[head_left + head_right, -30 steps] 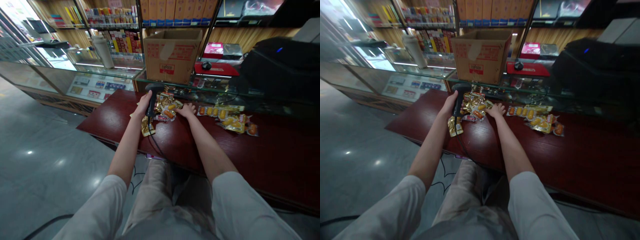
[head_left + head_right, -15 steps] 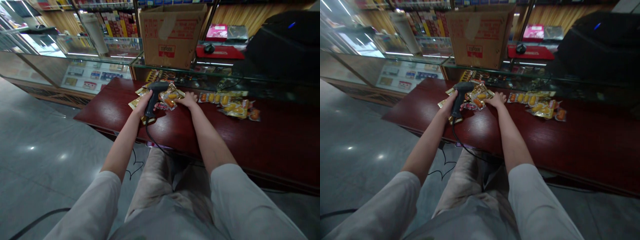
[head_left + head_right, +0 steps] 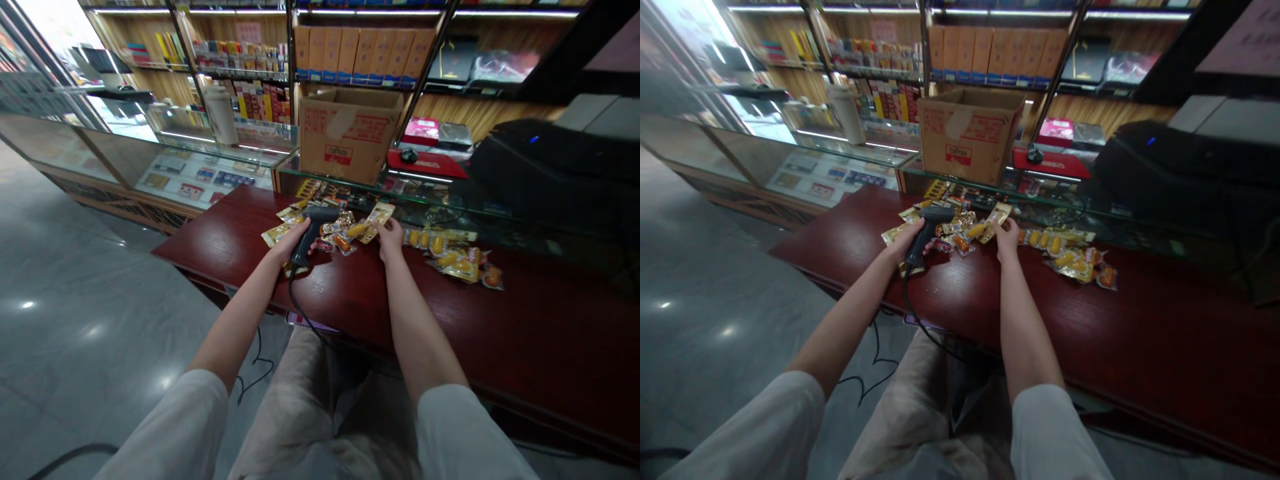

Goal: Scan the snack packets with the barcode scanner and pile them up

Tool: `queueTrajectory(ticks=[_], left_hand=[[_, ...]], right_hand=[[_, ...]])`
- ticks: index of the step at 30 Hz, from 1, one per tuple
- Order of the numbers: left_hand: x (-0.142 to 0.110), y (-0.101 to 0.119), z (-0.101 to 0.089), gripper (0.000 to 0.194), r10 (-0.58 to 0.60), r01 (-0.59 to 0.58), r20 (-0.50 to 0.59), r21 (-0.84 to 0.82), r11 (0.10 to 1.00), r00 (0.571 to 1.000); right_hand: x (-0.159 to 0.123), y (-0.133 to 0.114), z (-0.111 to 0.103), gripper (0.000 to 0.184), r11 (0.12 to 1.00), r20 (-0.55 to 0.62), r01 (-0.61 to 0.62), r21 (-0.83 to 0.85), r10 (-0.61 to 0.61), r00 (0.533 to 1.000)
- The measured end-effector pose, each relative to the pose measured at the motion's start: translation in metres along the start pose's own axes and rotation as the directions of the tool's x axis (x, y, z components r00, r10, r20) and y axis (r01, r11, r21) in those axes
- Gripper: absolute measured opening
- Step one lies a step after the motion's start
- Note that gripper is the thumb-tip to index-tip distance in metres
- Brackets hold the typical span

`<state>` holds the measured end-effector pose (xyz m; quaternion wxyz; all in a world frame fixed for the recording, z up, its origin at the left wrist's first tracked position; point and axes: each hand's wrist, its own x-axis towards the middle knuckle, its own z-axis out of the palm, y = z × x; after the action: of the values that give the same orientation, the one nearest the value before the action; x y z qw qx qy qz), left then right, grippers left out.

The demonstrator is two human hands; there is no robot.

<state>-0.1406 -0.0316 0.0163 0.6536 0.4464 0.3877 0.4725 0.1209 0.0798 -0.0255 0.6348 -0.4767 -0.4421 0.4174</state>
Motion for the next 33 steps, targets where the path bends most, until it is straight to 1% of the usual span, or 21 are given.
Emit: queueTrajectory(ticks=[2,4,6,9,11,14,18,20,23,27,33], left_hand=[[0.0,0.0,0.0,0.065,0.001,-0.001,-0.004,-0.009,1.0,1.0],[-0.001,0.0,0.0,0.066,-0.007,0.007,-0.019,-0.015,1.0,1.0],[-0.001,-0.001,0.001,0.065,-0.022,0.021,-0.028,-0.012,1.0,0.999],[-0.002,0.0,0.003,0.062,-0.029,0.029,-0.015,0.004,1.0,0.999],[-0.004,0.001,0.006,0.06,-0.006,0.006,0.009,0.005,1.0,1.0],[-0.007,0.004,0.012,0.058,0.027,-0.027,0.034,-0.004,1.0,0.999],[-0.012,0.007,0.019,0.062,0.007,-0.007,0.072,0.005,1.0,0.997],[-0.013,0.008,0.02,0.064,0.013,-0.014,0.079,0.016,1.0,0.997],[-0.012,0.007,0.018,0.065,0.031,-0.033,0.09,0.029,0.999,0.996],[-0.009,0.005,0.014,0.064,0.022,-0.026,0.088,0.045,0.999,0.996],[-0.01,0.005,0.017,0.062,0.006,-0.008,0.038,0.043,0.999,0.999]], right_hand=[[-0.003,-0.006,0.001,0.046,0.997,0.017,0.009,0.079,-0.01,1.0],[-0.006,-0.01,0.003,0.045,0.989,0.056,-0.011,0.145,0.003,0.998],[-0.009,-0.012,0.006,0.046,0.984,0.104,-0.05,0.17,0.033,0.994],[-0.013,-0.012,0.008,0.045,0.987,0.161,-0.088,0.135,0.066,0.985],[-0.014,-0.012,0.01,0.046,0.99,0.192,-0.094,0.1,0.074,0.979],[-0.016,-0.011,0.011,0.049,0.995,0.224,-0.065,0.078,0.046,0.973],[-0.018,-0.012,0.014,0.051,0.997,0.246,-0.038,0.066,0.021,0.969],[-0.019,-0.013,0.015,0.048,0.999,0.274,-0.004,0.046,-0.009,0.962],[-0.022,-0.015,0.016,0.042,1.0,0.354,0.021,-0.016,-0.015,0.935],[-0.028,-0.019,0.016,0.038,0.994,0.467,-0.027,-0.103,0.072,0.881],[-0.033,-0.021,0.017,0.031,0.988,0.536,-0.052,-0.148,0.124,0.835]])
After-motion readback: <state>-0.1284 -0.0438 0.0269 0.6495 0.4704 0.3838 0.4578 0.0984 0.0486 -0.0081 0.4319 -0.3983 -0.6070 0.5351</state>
